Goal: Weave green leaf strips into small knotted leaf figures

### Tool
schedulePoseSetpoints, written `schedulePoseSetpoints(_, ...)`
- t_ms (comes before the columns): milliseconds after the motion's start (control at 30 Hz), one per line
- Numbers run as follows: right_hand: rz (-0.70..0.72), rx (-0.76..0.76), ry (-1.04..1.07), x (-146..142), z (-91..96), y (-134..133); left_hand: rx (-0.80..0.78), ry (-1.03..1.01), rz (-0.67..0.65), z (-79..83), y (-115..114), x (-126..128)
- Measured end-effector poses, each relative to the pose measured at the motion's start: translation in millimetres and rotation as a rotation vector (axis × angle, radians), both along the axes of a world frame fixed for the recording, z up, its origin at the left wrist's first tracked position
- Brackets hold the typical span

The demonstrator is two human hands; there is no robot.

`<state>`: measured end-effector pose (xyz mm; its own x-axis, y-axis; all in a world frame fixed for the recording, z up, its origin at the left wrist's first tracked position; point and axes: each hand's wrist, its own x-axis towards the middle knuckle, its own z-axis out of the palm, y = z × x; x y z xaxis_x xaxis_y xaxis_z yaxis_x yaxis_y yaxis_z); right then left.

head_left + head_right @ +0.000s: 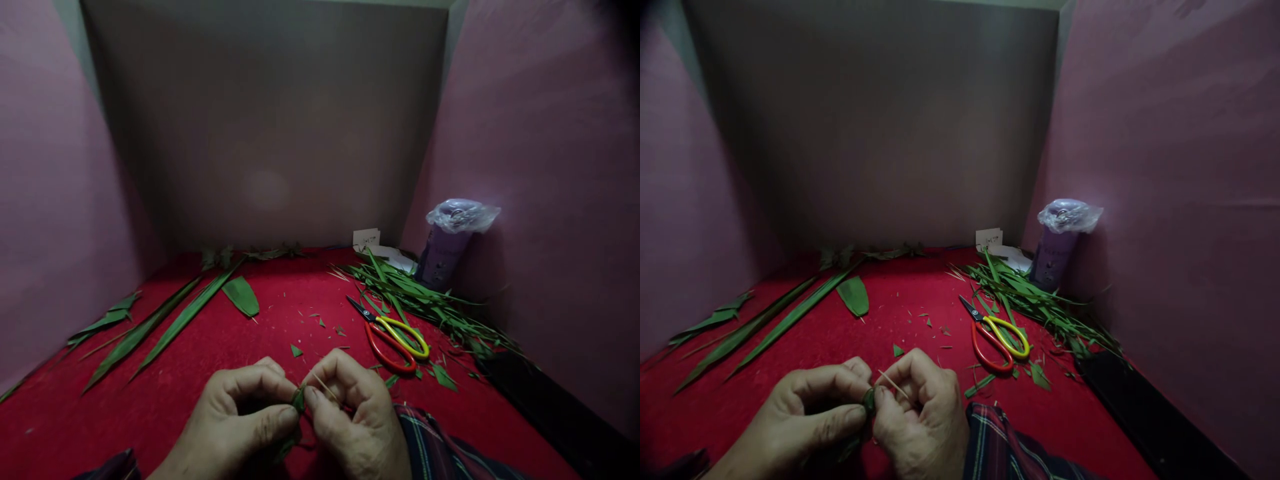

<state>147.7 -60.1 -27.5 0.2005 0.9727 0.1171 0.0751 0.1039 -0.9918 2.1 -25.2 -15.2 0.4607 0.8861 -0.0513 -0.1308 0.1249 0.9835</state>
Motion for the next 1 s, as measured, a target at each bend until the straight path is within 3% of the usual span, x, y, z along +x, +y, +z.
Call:
schedulePoseSetpoints(167,0.002,-0.028,-0.009,-0.2,3.0,-0.2,0.203,0.156,0.113,6.4,-6.5,1.6)
schedulePoseSetpoints(267,0.035,-0.032,0.039,-0.5,5.8,-1.1,0.246,0.190,0.138,8.7,-8.0,2.0)
schedulePoseSetpoints(467,0.003,0.073,0.053,1.4,3.4,-0.3,0.018,0.047,0.047,8.7,-4.2,1.2)
schedulePoseSetpoints(667,0.009,0.153,0.026,4.8,4.0,2.2,-0.088,-0.050,0.018,3.2,-1.0,-1.0)
schedulePoseSetpoints(900,-0.114,0.271,-0.383,1.9,-1.1,-6.7,-0.100,-0.088,0.061,2.9,0.1,-0.6)
schedulePoseSetpoints(1000,-0.124,0.322,-0.432,2.2,-2.4,-7.9,-0.071,-0.077,0.081,3.8,-0.1,-0.3)
